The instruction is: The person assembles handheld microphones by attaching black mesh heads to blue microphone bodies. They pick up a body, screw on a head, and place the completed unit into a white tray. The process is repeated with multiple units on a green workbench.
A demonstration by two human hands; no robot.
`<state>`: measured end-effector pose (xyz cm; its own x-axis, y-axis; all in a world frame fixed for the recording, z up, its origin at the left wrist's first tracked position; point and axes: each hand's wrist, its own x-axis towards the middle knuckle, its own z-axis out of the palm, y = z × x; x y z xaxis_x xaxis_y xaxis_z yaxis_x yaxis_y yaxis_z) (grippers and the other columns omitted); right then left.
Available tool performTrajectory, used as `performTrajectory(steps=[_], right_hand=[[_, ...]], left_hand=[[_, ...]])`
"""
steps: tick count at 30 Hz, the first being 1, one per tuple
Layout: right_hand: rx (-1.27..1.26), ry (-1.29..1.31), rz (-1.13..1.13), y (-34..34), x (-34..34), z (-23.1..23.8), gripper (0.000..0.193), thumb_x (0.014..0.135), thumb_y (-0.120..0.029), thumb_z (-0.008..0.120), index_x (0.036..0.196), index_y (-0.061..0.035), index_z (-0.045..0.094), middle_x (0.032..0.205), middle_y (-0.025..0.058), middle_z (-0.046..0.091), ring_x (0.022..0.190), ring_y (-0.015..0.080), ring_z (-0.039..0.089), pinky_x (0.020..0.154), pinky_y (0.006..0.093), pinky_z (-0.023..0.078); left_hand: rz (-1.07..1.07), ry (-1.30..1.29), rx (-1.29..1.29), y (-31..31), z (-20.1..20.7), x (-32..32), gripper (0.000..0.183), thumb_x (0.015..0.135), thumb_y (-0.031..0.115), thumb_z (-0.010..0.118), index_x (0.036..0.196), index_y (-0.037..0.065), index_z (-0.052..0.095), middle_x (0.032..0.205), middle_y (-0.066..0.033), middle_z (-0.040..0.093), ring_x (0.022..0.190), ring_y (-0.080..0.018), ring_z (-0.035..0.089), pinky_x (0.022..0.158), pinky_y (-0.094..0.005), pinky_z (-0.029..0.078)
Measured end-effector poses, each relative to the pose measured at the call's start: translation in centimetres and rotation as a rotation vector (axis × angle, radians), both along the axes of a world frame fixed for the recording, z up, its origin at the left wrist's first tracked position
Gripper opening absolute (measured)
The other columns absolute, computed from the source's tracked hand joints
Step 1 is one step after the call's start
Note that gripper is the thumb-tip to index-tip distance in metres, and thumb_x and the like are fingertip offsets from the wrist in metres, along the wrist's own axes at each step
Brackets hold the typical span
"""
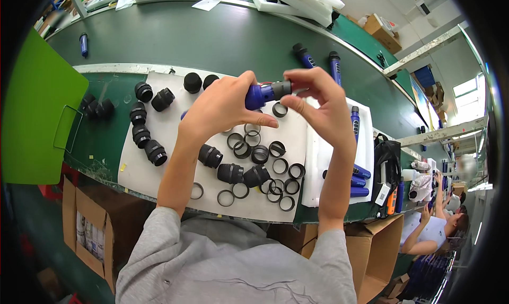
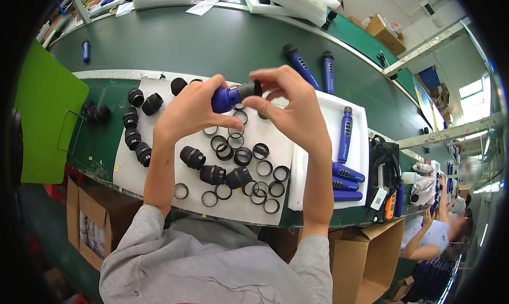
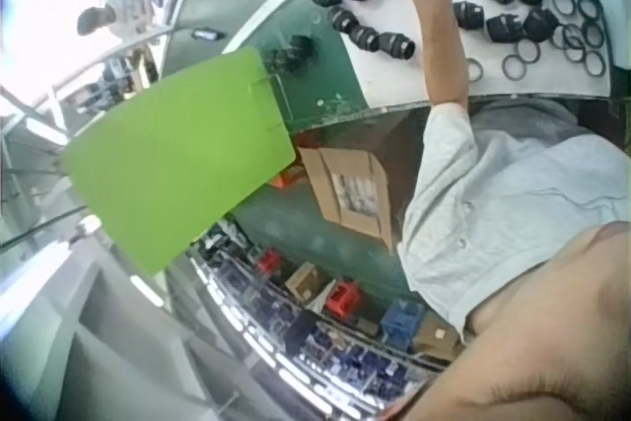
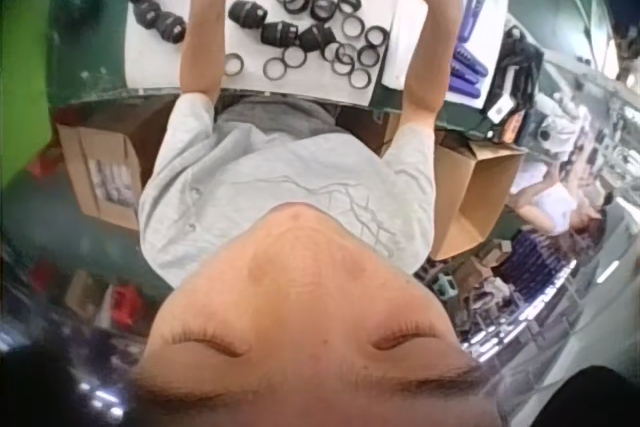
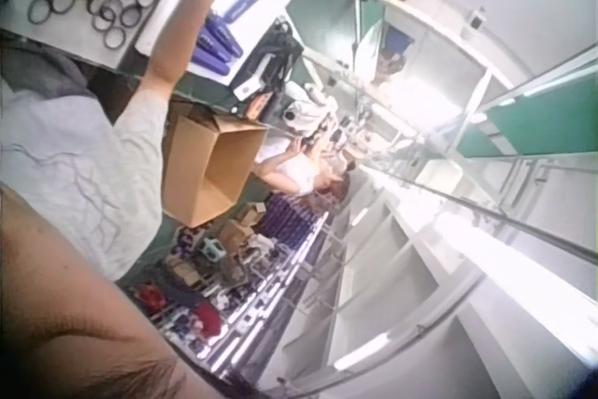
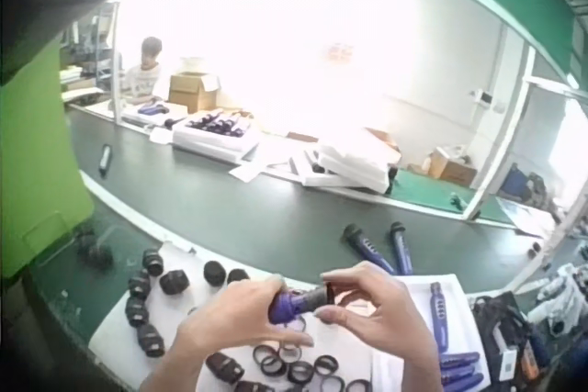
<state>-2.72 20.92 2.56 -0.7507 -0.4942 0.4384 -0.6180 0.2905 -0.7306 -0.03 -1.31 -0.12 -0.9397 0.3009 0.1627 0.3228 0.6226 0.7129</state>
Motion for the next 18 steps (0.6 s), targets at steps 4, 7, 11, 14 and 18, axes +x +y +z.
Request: performTrajectory(steps=[4, 7, 11, 14, 18], right_hand=[[-0.022, -0.007, 0.059, -2.5, 0.1, 0.8, 0.058, 0.073, -0.017, 0.088, 0.122, -0.0009, 0.062, 0.104, 0.0117, 0.071, 0.088, 0.0173, 0.069, 0.075, 0.0294, 0.055], [-0.092, 0.016, 0.022, -3.7, 0.3, -0.1, 0.063, 0.073, -0.017, 0.088, 0.127, -0.002, 0.059, 0.107, 0.0129, 0.07, 0.089, 0.0176, 0.068, 0.076, 0.0306, 0.055], [-0.378, -0.34, 0.017, -3.4, 0.3, -0.6, 0.025, 0.096, -0.016, 0.062, 0.116, -0.001, 0.06, 0.102, 0.012, 0.067, 0.085, 0.0164, 0.066, 0.072, 0.0291, 0.052], [0.013, -0.297, -0.016, -5.5, 0.9, -3.7, 0.016, 0.094, -0.012, 0.06, 0.103, 0.0004, 0.063, 0.084, 0.0097, 0.067, 0.078, 0.0177, 0.064, 0.068, 0.0305, 0.05], [0.336, -0.003, 0.264, -10.3, 4.5, -10.8, 0.049, 0.085, -0.035, 0.074, 0.114, 0.0022, 0.059, 0.102, 0.0206, 0.059, 0.099, 0.0374, 0.06, 0.084, 0.0457, 0.05]], left_hand=[[0.046, 0.105, 0.141, 0.6, 0.7, 0.8, 0.067, 0.066, 0.043, 0.091, 0.104, 0.001, 0.057, 0.084, -0.0134, 0.067, 0.076, -0.0286, 0.068, 0.072, -0.0364, 0.053], [0.096, 0.208, 0.218, 0.0, 0.3, 0.7, 0.065, 0.073, 0.042, 0.086, 0.113, 0.0, 0.056, 0.082, -0.0179, 0.069, 0.075, -0.0334, 0.07, 0.069, -0.0382, 0.054], [0.17, 0.255, 0.375, -1.7, 1.4, 0.7, 0.05, 0.08, 0.03, 0.083, 0.117, 0.005, 0.06, 0.08, -0.008, 0.066, 0.068, -0.0171, 0.063, 0.065, -0.03, 0.052], [0.183, 0.156, 0.484, -3.0, 2.1, 1.2, 0.039, 0.083, 0.023, 0.082, 0.111, 0.007, 0.06, 0.081, 0.0022, 0.059, 0.068, -0.0073, 0.053, 0.062, -0.0237, 0.046], [0.106, 0.165, 0.473, -3.6, 2.2, 1.4, 0.053, 0.076, 0.038, 0.086, 0.107, 0.003, 0.062, 0.078, -0.0061, 0.066, 0.066, -0.0116, 0.06, 0.062, -0.028, 0.051]])
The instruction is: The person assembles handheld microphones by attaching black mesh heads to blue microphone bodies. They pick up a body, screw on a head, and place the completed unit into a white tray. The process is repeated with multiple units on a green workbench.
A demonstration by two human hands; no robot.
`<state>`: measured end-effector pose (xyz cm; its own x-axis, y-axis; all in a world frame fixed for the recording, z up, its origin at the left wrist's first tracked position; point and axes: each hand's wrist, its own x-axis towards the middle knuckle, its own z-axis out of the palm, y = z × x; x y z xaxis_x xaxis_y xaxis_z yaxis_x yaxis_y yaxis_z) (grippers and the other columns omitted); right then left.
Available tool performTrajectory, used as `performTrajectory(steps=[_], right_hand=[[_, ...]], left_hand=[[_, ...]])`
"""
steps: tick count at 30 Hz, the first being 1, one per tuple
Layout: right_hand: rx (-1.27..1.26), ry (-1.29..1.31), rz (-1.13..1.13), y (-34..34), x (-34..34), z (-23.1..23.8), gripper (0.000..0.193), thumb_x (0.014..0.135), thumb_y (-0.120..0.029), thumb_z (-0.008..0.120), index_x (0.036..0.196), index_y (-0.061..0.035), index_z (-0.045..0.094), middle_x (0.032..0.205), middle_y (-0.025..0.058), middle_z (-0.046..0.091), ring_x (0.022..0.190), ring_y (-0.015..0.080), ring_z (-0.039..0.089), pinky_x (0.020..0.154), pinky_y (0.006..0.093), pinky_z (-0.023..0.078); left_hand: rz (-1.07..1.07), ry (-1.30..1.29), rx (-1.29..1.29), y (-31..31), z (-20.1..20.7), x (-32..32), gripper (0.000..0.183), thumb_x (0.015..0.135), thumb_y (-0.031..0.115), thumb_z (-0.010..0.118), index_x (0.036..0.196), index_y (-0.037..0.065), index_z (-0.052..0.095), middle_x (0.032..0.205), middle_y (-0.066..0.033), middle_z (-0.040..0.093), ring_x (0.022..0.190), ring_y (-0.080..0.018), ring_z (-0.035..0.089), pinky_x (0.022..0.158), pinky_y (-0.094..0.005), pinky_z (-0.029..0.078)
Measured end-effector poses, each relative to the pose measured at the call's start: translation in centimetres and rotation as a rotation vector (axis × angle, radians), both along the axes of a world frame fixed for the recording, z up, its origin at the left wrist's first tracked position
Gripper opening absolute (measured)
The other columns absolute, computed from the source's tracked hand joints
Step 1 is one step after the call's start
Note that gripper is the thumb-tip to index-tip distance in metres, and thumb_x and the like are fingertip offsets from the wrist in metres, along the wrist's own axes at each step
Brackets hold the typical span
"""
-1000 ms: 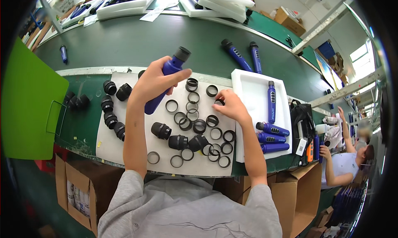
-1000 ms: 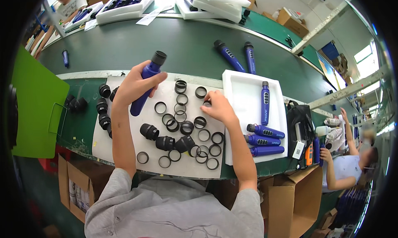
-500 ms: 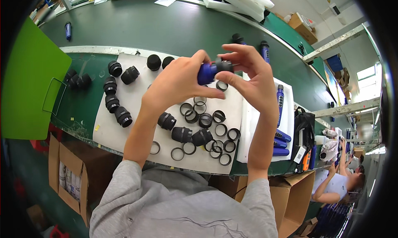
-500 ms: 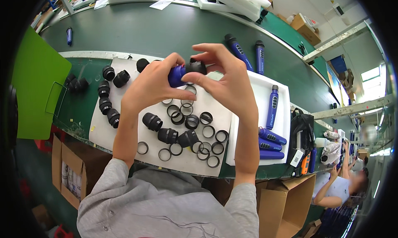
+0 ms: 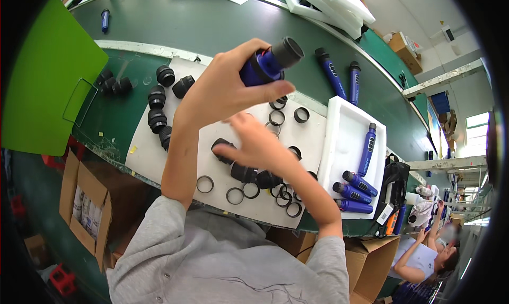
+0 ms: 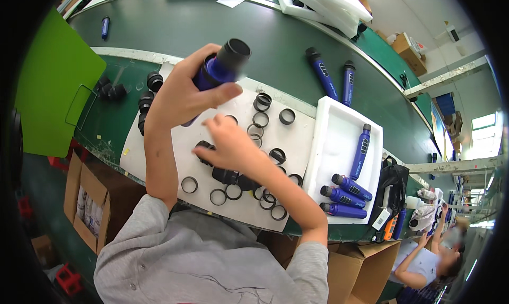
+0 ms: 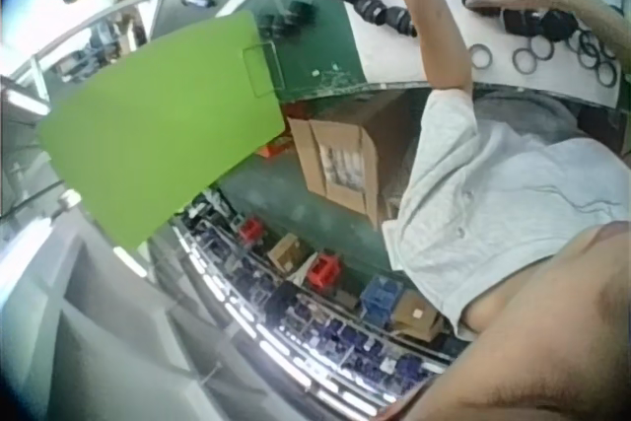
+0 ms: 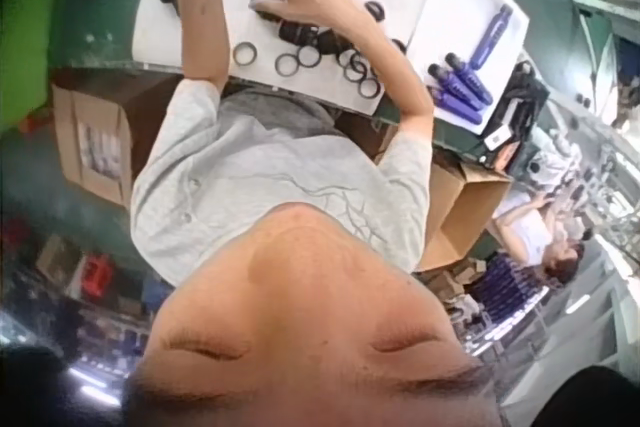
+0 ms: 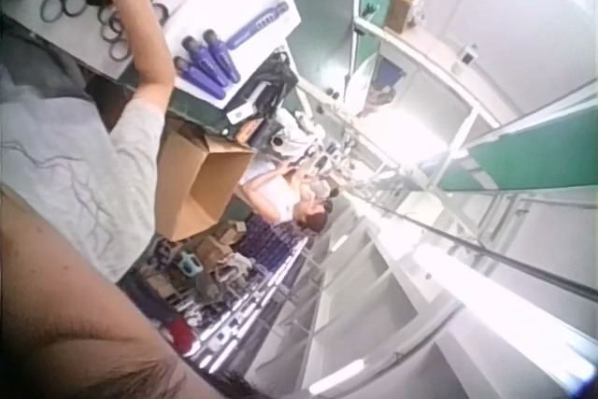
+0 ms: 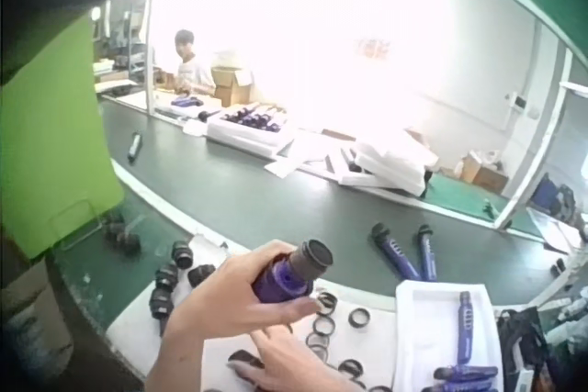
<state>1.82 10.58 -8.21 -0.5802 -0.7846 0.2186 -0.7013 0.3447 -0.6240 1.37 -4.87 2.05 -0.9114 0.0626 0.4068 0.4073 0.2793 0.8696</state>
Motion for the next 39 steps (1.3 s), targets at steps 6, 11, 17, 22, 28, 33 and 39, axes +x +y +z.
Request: performTrajectory(steps=[6, 11, 17, 22, 28, 33, 39], right_hand=[[0.154, -0.175, 0.16, 0.3, -0.8, -0.7, 0.047, 0.083, -0.028, 0.073, 0.113, 0.0045, 0.058, 0.097, 0.0199, 0.058, 0.096, 0.0372, 0.061, 0.085, 0.0456, 0.051], [-0.144, -0.078, -0.205, 5.4, -6.6, 3.9, 0.042, 0.083, -0.015, 0.072, 0.118, 0.0052, 0.058, 0.107, 0.0192, 0.06, 0.097, 0.0293, 0.063, 0.085, 0.0375, 0.053], [-0.868, -0.337, -0.257, 10.8, -6.0, 10.4, 0.042, 0.093, -0.009, 0.065, 0.131, 0.003, 0.053, 0.122, 0.0126, 0.059, 0.11, 0.0184, 0.06, 0.097, 0.0331, 0.049], [-0.799, -0.271, -0.1, 10.9, -3.4, 10.5, 0.059, 0.083, -0.005, 0.079, 0.133, 0.0051, 0.049, 0.123, 0.0146, 0.06, 0.115, 0.0211, 0.06, 0.1, 0.0366, 0.048], [-0.739, -0.339, -0.07, 11.4, -3.7, 9.1, 0.057, 0.082, -0.009, 0.082, 0.128, 0.0042, 0.052, 0.121, 0.0125, 0.06, 0.112, 0.0212, 0.062, 0.1, 0.0376, 0.05], [-0.702, -0.381, -0.127, 11.5, -4.0, 8.6, 0.056, 0.081, -0.012, 0.084, 0.125, 0.0042, 0.053, 0.117, 0.0124, 0.062, 0.11, 0.0209, 0.063, 0.099, 0.0376, 0.051], [-0.706, -0.413, -0.177, 11.7, -3.9, 8.4, 0.054, 0.08, -0.014, 0.085, 0.121, 0.0041, 0.055, 0.112, 0.0121, 0.065, 0.105, 0.0204, 0.065, 0.097, 0.0369, 0.052]], left_hand=[[-0.083, -0.023, -0.024, 0.9, -0.3, -0.2, 0.052, 0.077, 0.038, 0.086, 0.104, 0.002, 0.061, 0.075, -0.0053, 0.063, 0.065, -0.0133, 0.058, 0.064, -0.0294, 0.051], [-0.133, -0.137, 0.013, 1.1, 0.3, 0.4, 0.048, 0.078, 0.034, 0.085, 0.104, 0.001, 0.062, 0.074, -0.0065, 0.063, 0.064, -0.014, 0.059, 0.062, -0.0302, 0.05], [-0.147, -0.129, -0.126, 2.7, -0.1, 0.4, 0.045, 0.078, 0.023, 0.085, 0.11, 0.002, 0.061, 0.077, -0.006, 0.064, 0.06, -0.0105, 0.059, 0.054, -0.025, 0.048], [-0.168, -0.064, -0.235, 3.8, -0.7, 0.3, 0.045, 0.077, 0.025, 0.084, 0.107, 0.001, 0.062, 0.077, -0.0094, 0.067, 0.064, -0.0189, 0.065, 0.062, -0.0318, 0.051], [-0.149, -0.067, -0.36, 4.9, -1.2, 0.1, 0.043, 0.075, 0.025, 0.084, 0.104, 0.0, 0.062, 0.075, -0.014, 0.066, 0.065, -0.0264, 0.066, 0.064, -0.035, 0.051], [-0.103, -0.049, -0.4, 5.2, -1.7, 0.0, 0.045, 0.075, 0.027, 0.083, 0.104, 0.0, 0.062, 0.076, -0.015, 0.067, 0.067, -0.029, 0.067, 0.064, -0.0363, 0.052], [-0.075, -0.132, -0.42, 5.8, -1.1, 0.3, 0.049, 0.076, 0.031, 0.084, 0.108, 0.001, 0.062, 0.078, -0.0146, 0.068, 0.068, -0.0289, 0.069, 0.065, -0.0362, 0.053]])
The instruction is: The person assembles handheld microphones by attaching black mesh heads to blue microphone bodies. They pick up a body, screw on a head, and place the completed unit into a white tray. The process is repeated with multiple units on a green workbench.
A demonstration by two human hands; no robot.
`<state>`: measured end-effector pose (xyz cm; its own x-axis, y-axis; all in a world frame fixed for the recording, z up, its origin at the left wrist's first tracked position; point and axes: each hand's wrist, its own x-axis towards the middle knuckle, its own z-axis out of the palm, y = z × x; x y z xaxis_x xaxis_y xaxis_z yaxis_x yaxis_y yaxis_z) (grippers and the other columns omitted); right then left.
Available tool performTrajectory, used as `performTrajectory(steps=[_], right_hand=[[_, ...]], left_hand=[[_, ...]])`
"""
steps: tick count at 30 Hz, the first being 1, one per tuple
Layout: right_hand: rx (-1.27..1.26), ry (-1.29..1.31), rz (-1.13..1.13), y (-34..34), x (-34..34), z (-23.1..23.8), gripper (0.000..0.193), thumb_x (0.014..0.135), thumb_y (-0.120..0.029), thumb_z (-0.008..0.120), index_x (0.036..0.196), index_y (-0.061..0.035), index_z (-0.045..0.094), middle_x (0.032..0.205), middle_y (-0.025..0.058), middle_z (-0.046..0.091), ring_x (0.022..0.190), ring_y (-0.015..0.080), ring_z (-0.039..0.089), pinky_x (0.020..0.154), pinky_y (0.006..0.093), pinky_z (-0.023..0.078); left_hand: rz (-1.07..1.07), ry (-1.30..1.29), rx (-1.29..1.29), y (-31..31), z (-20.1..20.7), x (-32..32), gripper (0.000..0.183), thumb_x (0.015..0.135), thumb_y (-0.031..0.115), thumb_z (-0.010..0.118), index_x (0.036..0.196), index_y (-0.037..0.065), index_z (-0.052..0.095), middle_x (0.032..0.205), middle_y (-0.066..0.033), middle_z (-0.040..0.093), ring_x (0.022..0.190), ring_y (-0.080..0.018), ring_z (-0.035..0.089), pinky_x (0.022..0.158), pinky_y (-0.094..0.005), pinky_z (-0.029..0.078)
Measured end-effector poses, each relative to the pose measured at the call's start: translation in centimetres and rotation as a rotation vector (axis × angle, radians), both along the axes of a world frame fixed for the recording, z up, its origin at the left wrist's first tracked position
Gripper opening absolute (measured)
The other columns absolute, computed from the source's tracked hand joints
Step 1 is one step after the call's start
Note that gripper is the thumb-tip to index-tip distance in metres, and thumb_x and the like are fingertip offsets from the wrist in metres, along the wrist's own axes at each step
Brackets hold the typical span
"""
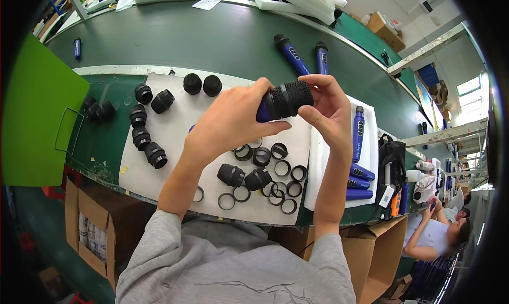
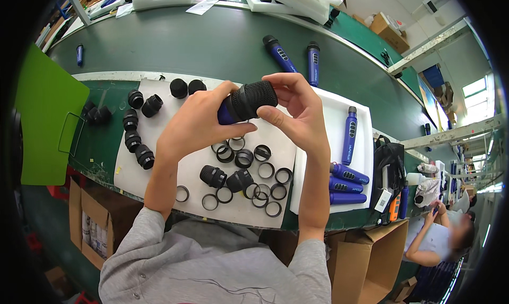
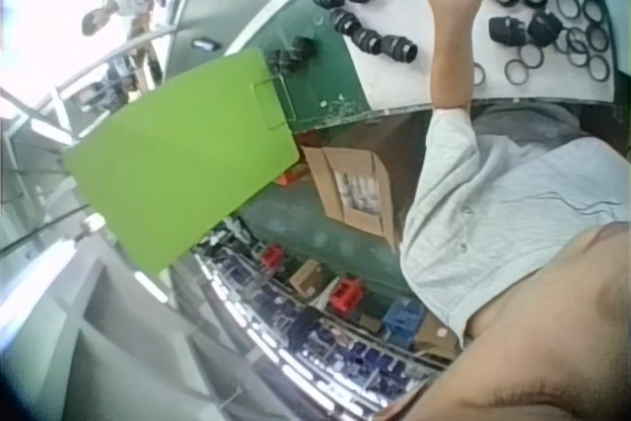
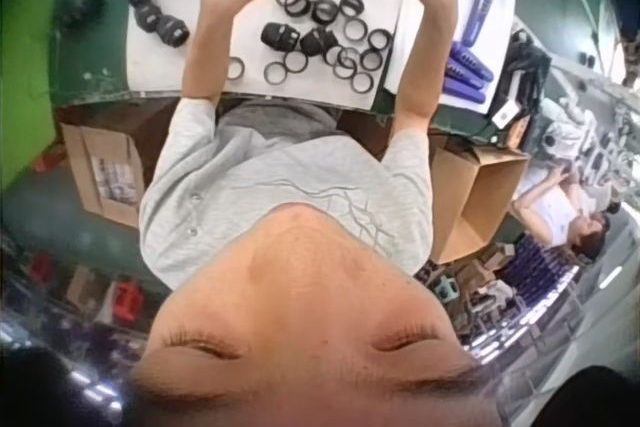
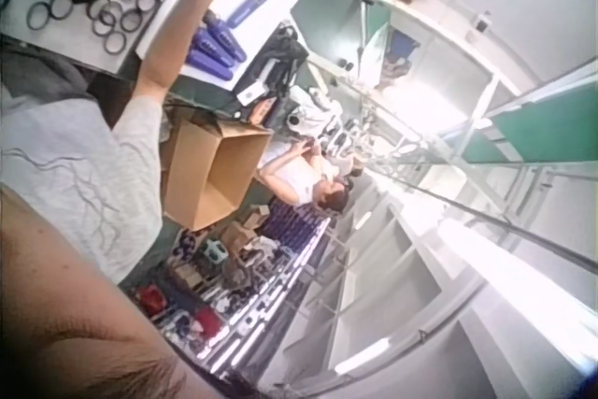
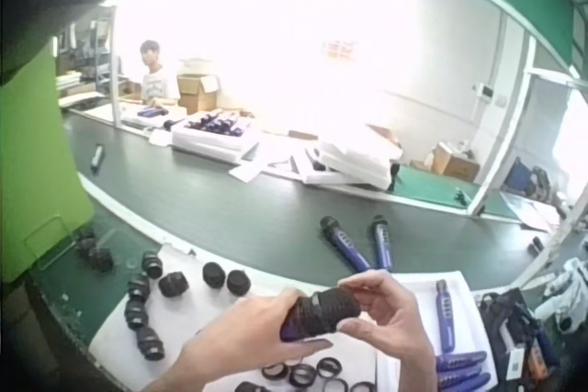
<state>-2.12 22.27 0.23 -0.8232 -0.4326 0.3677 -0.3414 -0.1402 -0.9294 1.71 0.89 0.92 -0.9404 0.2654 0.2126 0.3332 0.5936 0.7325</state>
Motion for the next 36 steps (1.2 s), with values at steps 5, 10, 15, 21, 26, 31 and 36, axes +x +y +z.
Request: performTrajectory(steps=[5, 10, 15, 21, 26, 31, 36], right_hand=[[0.083, 0.036, -0.06, 0.3, -0.6, -0.8, 0.05, 0.078, -0.018, 0.087, 0.114, 0.0021, 0.058, 0.104, 0.0111, 0.068, 0.1, 0.0184, 0.067, 0.093, 0.0346, 0.053], [0.109, 0.011, -0.129, 0.4, -0.7, -1.1, 0.047, 0.08, -0.022, 0.086, 0.111, 0.0016, 0.06, 0.1, 0.0108, 0.07, 0.095, 0.0172, 0.068, 0.089, 0.0328, 0.053], [0.087, 0.034, -0.151, 0.0, -0.7, -1.0, 0.041, 0.081, -0.022, 0.086, 0.103, -0.0004, 0.059, 0.096, 0.01, 0.071, 0.09, 0.0152, 0.067, 0.084, 0.0309, 0.053], [0.072, -0.031, -0.202, -0.4, -1.1, -1.8, 0.041, 0.079, -0.027, 0.087, 0.091, -0.0047, 0.055, 0.084, 0.0056, 0.066, 0.078, 0.01, 0.062, 0.072, 0.0251, 0.052], [0.198, -0.088, -0.263, -0.1, -1.3, -2.0, 0.044, 0.081, -0.036, 0.085, 0.089, -0.0055, 0.053, 0.082, 0.0042, 0.063, 0.073, 0.0079, 0.057, 0.067, 0.0225, 0.048], [0.244, -0.051, -0.216, 0.9, -1.2, -1.2, 0.049, 0.082, -0.037, 0.083, 0.104, 0.0004, 0.061, 0.093, 0.0072, 0.064, 0.084, 0.0122, 0.06, 0.074, 0.0247, 0.05], [0.114, -0.003, 0.03, 1.7, -1.5, -0.8, 0.052, 0.082, -0.018, 0.083, 0.125, 0.0022, 0.062, 0.113, 0.0117, 0.065, 0.099, 0.0175, 0.065, 0.09, 0.0318, 0.055]], left_hand=[[0.0, -0.003, -0.006, 0.2, -0.5, -0.3, 0.052, 0.075, 0.035, 0.084, 0.109, 0.001, 0.062, 0.078, -0.0132, 0.069, 0.069, -0.027, 0.07, 0.066, -0.0357, 0.054], [0.029, -0.001, -0.031, 0.4, -0.5, -0.4, 0.049, 0.075, 0.035, 0.085, 0.105, 0.002, 0.064, 0.078, -0.0128, 0.07, 0.07, -0.0262, 0.07, 0.066, -0.0357, 0.054], [0.046, 0.037, -0.02, 0.6, -0.7, -0.4, 0.048, 0.075, 0.035, 0.085, 0.103, 0.002, 0.064, 0.079, -0.0132, 0.07, 0.072, -0.0278, 0.071, 0.066, -0.037, 0.054], [0.063, 0.062, -0.127, 1.0, -1.0, -0.6, 0.045, 0.079, 0.037, 0.081, 0.091, 0.001, 0.056, 0.079, -0.0163, 0.068, 0.072, -0.0329, 0.069, 0.065, -0.0408, 0.053], [0.077, 0.119, -0.141, 1.3, -1.5, -0.7, 0.044, 0.078, 0.035, 0.082, 0.092, 0.001, 0.057, 0.077, -0.016, 0.068, 0.07, -0.0329, 0.068, 0.064, -0.0408, 0.053], [0.036, 0.119, -0.095, 1.3, -1.5, -0.8, 0.043, 0.077, 0.034, 0.082, 0.091, 0.001, 0.058, 0.077, -0.0161, 0.068, 0.071, -0.0337, 0.068, 0.065, -0.0418, 0.054], [0.043, 0.092, -0.096, 1.3, -1.6, -0.9, 0.043, 0.077, 0.034, 0.082, 0.092, 0.001, 0.059, 0.078, -0.0163, 0.068, 0.072, -0.0338, 0.068, 0.066, -0.0421, 0.054]])
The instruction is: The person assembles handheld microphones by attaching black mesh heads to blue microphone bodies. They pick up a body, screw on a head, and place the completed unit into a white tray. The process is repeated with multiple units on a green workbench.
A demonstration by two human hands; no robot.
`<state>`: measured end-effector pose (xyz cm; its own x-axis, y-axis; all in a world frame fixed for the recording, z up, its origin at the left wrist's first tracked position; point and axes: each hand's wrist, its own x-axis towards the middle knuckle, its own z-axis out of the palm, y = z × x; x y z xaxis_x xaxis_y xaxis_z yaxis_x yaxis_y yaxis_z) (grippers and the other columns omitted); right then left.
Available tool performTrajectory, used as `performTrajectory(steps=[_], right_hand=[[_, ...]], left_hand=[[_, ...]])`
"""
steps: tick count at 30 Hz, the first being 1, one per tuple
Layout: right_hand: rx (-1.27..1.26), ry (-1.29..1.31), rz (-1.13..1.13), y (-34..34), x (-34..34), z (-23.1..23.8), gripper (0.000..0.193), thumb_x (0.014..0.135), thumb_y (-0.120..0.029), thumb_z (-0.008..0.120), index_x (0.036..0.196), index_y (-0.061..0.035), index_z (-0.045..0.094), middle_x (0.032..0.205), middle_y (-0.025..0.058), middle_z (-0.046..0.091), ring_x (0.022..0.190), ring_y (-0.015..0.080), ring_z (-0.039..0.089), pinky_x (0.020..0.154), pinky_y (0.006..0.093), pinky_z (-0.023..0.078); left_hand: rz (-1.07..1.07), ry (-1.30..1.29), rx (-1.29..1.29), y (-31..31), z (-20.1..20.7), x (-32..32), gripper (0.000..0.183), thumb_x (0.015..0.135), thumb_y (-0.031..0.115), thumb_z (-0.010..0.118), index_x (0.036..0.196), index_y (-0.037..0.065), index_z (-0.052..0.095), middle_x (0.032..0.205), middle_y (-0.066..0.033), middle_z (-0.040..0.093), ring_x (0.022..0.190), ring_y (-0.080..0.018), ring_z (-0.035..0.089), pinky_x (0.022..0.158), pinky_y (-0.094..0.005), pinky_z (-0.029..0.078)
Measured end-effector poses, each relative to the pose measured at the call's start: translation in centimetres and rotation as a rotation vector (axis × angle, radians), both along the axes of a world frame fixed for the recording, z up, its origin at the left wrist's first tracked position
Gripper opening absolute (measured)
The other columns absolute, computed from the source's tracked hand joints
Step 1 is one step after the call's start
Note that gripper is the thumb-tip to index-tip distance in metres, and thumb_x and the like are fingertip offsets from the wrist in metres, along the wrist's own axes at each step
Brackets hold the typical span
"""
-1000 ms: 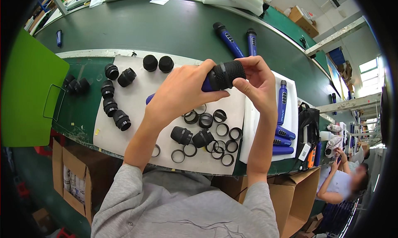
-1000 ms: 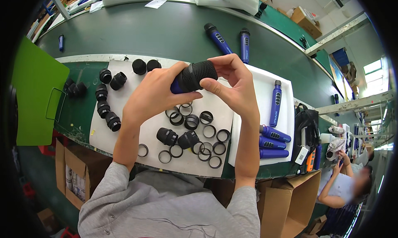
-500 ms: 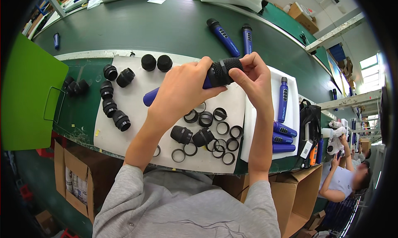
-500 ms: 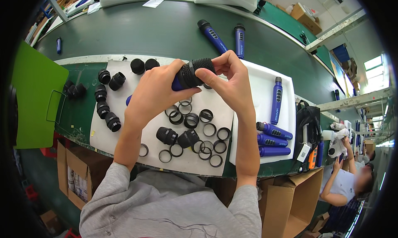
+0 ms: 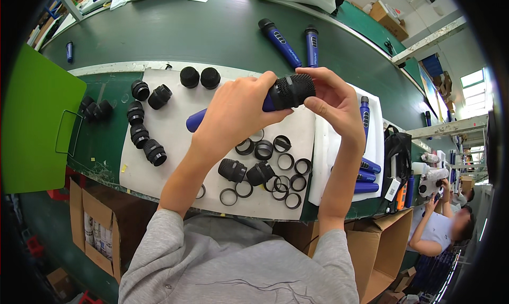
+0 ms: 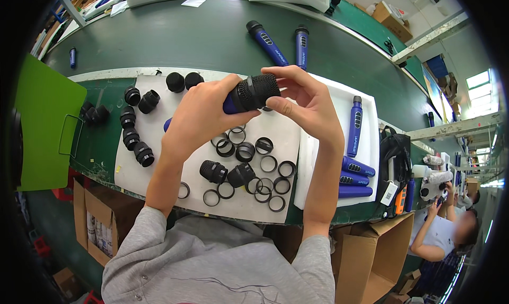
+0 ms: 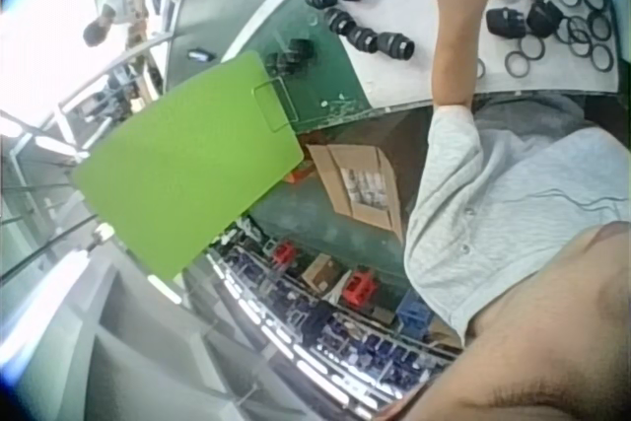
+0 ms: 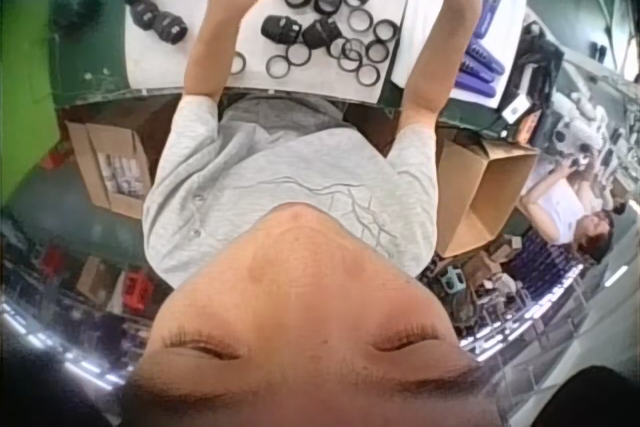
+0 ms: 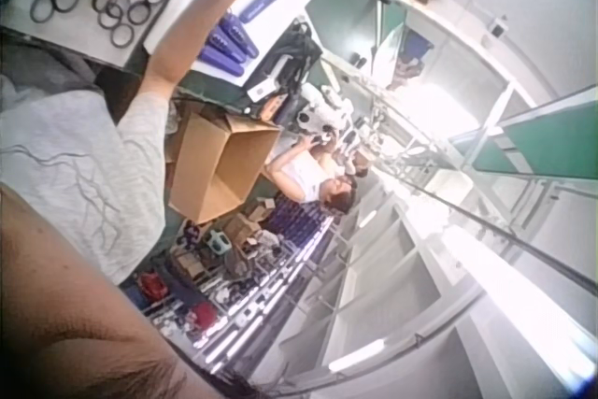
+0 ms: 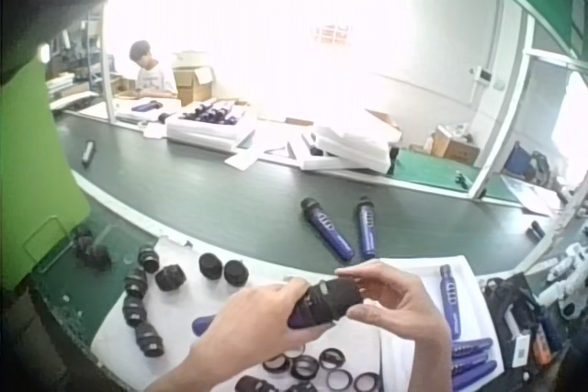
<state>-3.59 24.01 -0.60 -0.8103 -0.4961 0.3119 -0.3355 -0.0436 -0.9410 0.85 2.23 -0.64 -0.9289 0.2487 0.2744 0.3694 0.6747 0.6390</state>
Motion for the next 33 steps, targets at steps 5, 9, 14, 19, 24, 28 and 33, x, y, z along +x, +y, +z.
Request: performTrajectory(steps=[5, 9, 14, 19, 24, 28, 33], right_hand=[[0.055, -0.067, -0.035, -0.2, 0.2, 0.1, 0.045, 0.084, -0.019, 0.082, 0.119, 0.0023, 0.064, 0.109, 0.0116, 0.069, 0.094, 0.0162, 0.067, 0.087, 0.0308, 0.056], [0.062, -0.081, -0.083, -0.4, 0.0, -0.8, 0.04, 0.086, -0.022, 0.081, 0.113, 0.0023, 0.065, 0.1, 0.0094, 0.071, 0.09, 0.0144, 0.068, 0.083, 0.0287, 0.055], [0.123, -0.114, -0.126, -0.5, 0.0, -0.5, 0.033, 0.087, -0.023, 0.08, 0.104, 0.0017, 0.067, 0.093, 0.0077, 0.071, 0.084, 0.0117, 0.067, 0.077, 0.026, 0.054], [0.164, -0.117, -0.175, -0.6, -0.2, -0.6, 0.028, 0.088, -0.023, 0.079, 0.097, 0.0013, 0.068, 0.087, 0.0082, 0.071, 0.077, 0.011, 0.066, 0.069, 0.0247, 0.054], [0.146, -0.128, -0.199, -1.1, -0.1, -0.7, 0.029, 0.089, -0.026, 0.078, 0.092, 0.0006, 0.067, 0.083, 0.007, 0.07, 0.073, 0.0101, 0.065, 0.064, 0.0237, 0.053], [0.153, -0.066, -0.254, -1.4, -0.1, -1.0, 0.031, 0.092, -0.028, 0.073, 0.084, -0.0007, 0.062, 0.074, 0.0033, 0.064, 0.067, 0.0076, 0.059, 0.059, 0.0236, 0.05], [0.213, 0.091, -0.401, -2.5, -0.1, -1.9, 0.035, 0.095, -0.027, 0.062, 0.074, -0.0014, 0.054, 0.059, -0.0007, 0.047, 0.058, 0.0058, 0.04, 0.05, 0.0258, 0.033]], left_hand=[[0.033, 0.012, -0.033, 0.0, -0.7, -0.3, 0.041, 0.076, 0.033, 0.083, 0.096, 0.004, 0.062, 0.076, -0.014, 0.069, 0.071, -0.0326, 0.068, 0.065, -0.0413, 0.052], [0.042, -0.003, -0.057, -0.1, -0.5, -0.3, 0.042, 0.076, 0.034, 0.083, 0.096, 0.004, 0.061, 0.076, -0.0139, 0.069, 0.071, -0.0327, 0.069, 0.065, -0.0414, 0.052], [0.061, 0.053, -0.085, 0.3, -0.6, -0.2, 0.044, 0.076, 0.033, 0.083, 0.089, 0.001, 0.057, 0.074, -0.0151, 0.068, 0.069, -0.0325, 0.069, 0.062, -0.0405, 0.053], [0.057, 0.057, -0.088, 0.4, -1.0, -0.6, 0.043, 0.077, 0.034, 0.083, 0.09, 0.002, 0.057, 0.075, -0.0145, 0.068, 0.069, -0.0328, 0.069, 0.06, -0.0404, 0.053], [0.045, 0.016, -0.082, 0.2, -1.2, -0.9, 0.04, 0.077, 0.032, 0.081, 0.095, 0.004, 0.059, 0.075, -0.0141, 0.068, 0.071, -0.0331, 0.068, 0.063, -0.0417, 0.052], [0.035, -0.024, -0.072, 0.3, -1.1, -0.8, 0.041, 0.078, 0.032, 0.081, 0.097, 0.003, 0.059, 0.077, -0.0153, 0.068, 0.072, -0.0345, 0.068, 0.065, -0.0429, 0.052], [0.017, -0.041, -0.056, 0.8, -1.1, -0.7, 0.041, 0.078, 0.032, 0.081, 0.098, 0.003, 0.059, 0.078, -0.0163, 0.068, 0.074, -0.0352, 0.068, 0.066, -0.0431, 0.052]])
